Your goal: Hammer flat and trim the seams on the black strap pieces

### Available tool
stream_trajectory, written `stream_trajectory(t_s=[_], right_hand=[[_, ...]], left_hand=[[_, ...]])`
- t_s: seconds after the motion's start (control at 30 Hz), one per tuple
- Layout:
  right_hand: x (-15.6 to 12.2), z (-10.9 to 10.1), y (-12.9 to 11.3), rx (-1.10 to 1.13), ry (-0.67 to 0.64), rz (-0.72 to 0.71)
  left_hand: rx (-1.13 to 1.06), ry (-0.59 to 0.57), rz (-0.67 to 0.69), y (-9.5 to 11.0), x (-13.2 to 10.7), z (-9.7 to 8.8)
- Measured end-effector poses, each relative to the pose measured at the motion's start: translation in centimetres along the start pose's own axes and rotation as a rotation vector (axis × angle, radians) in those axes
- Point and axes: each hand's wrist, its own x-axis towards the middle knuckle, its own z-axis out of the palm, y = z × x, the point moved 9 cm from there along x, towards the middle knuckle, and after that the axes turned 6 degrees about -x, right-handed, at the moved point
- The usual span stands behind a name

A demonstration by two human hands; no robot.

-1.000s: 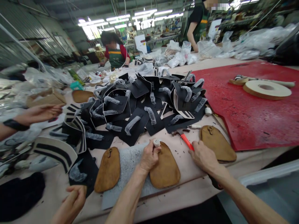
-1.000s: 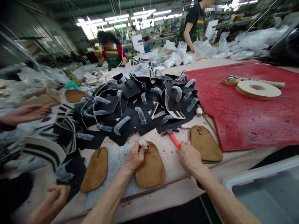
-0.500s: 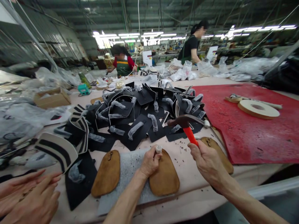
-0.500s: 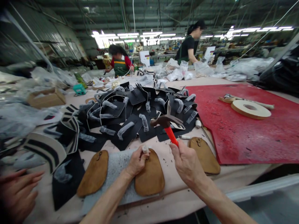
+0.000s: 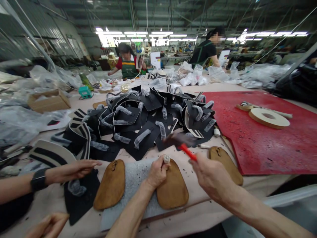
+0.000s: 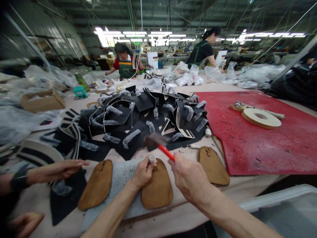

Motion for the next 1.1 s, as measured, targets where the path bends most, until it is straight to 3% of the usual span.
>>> stream_trajectory(t_s=[0.07, 0.1, 0.13, 0.23, 0.3, 0.43, 0.6, 0.7, 0.87, 1.0, 1.07, 1.1], right_hand=[[-0.7, 3.0, -0.3, -0.085, -0.242, -0.091], [-0.8, 3.6, 0.0, -0.114, -0.299, -0.087], [-0.6, 3.5, 0.3, -0.12, -0.298, -0.055], [0.3, 1.3, 1.4, -0.051, -0.122, 0.11], [0.1, 1.7, 1.2, -0.019, -0.15, 0.122], [-2.0, 5.9, 1.7, -0.051, -0.466, 0.051], [-3.8, 10.0, 6.6, 0.146, -0.502, 0.292], [-4.9, 13.0, 7.8, 0.092, -0.515, 0.359], [-4.4, 15.1, 4.0, 0.117, -0.352, 0.361], [-3.9, 18.1, 0.8, 0.267, -0.473, 0.442], [-3.8, 18.8, 0.3, 0.263, -0.481, 0.475], [-3.9, 18.8, 0.3, 0.254, -0.474, 0.489]], left_hand=[[0.014, -0.164, 0.072, 0.7, -0.2, 1.3], [0.025, -0.204, 0.095, 0.8, -0.2, 1.6], [0.038, -0.2, 0.105, 0.8, -0.2, 1.5], [0.067, -0.189, 0.117, 0.2, -0.2, 1.7], [0.079, -0.18, 0.116, -0.3, -0.2, 1.9], [0.077, -0.193, 0.105, -0.7, -0.3, 2.3], [0.042, -0.195, 0.081, -0.9, -0.3, 2.3], [0.034, -0.191, 0.067, -1.1, -0.3, 2.3], [0.042, -0.179, 0.067, -1.2, -0.2, 2.0], [-0.014, -0.148, 0.044, -1.1, -0.2, 1.9], [-0.143, -0.035, -0.068, -1.8, 0.1, 1.7], [-0.256, 0.083, -0.154, -2.4, 0.2, 1.3]])
